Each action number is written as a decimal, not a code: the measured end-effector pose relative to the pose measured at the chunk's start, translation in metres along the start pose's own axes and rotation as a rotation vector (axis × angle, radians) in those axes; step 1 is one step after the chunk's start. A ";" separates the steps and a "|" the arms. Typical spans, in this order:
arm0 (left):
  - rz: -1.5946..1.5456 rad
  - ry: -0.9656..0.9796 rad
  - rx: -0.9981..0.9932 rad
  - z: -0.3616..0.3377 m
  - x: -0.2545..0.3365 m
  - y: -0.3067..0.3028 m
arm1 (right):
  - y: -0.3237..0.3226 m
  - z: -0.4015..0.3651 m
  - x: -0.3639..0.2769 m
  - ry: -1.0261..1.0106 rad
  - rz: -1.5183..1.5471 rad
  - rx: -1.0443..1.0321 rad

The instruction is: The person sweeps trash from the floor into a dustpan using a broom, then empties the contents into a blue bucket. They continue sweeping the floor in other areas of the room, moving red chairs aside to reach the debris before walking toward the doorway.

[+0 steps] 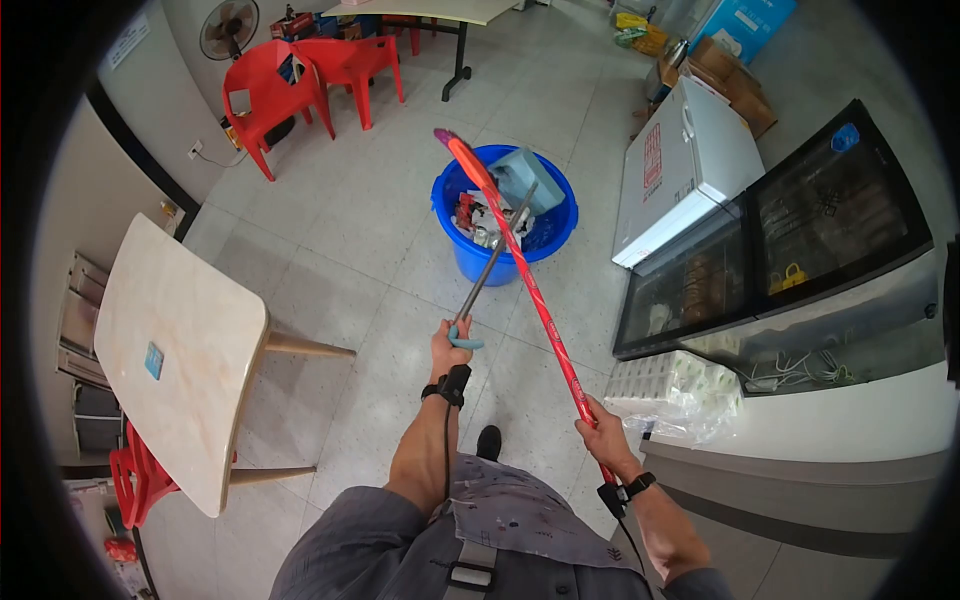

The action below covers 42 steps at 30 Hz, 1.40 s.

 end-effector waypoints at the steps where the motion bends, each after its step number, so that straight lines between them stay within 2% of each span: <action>1: 0.002 0.001 0.000 -0.001 -0.004 0.002 | -0.007 0.000 0.001 -0.011 -0.018 0.002; 3: 0.009 0.005 -0.035 0.000 -0.008 0.007 | -0.011 0.000 0.012 -0.026 -0.033 0.012; 5: 0.034 0.014 -0.057 -0.004 -0.012 0.006 | -0.012 -0.005 0.019 -0.171 -0.078 0.061; 8: 0.081 0.031 -0.060 -0.014 -0.013 0.003 | -0.017 -0.009 0.028 -0.093 -0.096 -0.008; 15: 0.154 0.090 -0.076 -0.036 -0.012 0.001 | -0.021 -0.032 0.060 -0.183 -0.065 0.047; 19: 0.201 0.077 -0.121 -0.040 -0.020 0.013 | -0.025 -0.034 0.075 -0.080 -0.046 0.016; 22: 0.350 0.201 -0.154 -0.078 -0.007 0.026 | -0.020 -0.040 0.071 -0.165 -0.031 -0.026; 26: 0.403 0.346 -0.241 -0.105 0.025 0.035 | -0.021 -0.028 0.076 -0.172 -0.136 0.008; 31: 0.526 0.495 -0.216 -0.206 0.057 0.056 | -0.018 -0.028 0.043 -0.272 -0.174 -0.035; 32: 0.597 0.547 -0.229 -0.223 0.065 0.055 | -0.018 -0.024 0.040 -0.348 -0.148 -0.005; 33: 0.581 0.570 -0.220 -0.240 0.076 0.051 | -0.015 -0.025 0.031 -0.428 -0.119 0.030; 35: 0.825 0.745 -0.267 -0.281 0.095 0.047 | -0.007 -0.023 0.021 -0.427 -0.144 -0.009; 36: 0.811 0.764 -0.254 -0.301 0.105 0.041 | -0.002 -0.020 0.015 -0.419 -0.144 -0.036; 38: 0.951 0.953 -0.249 -0.341 0.121 0.031 | 0.010 -0.019 0.002 -0.442 -0.131 -0.063; 42: 1.138 1.061 -0.129 -0.395 0.141 -0.017 | 0.053 -0.015 -0.005 -0.523 -0.091 -0.087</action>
Point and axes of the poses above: each hand's wrist, its own z-axis towards the middle knuckle, its own y-axis out of the palm, x = y × z, the point moved 5 cm from there along z, towards the middle knuckle, and after that the axes turned 2 degrees about x, right-handed, at the moved point
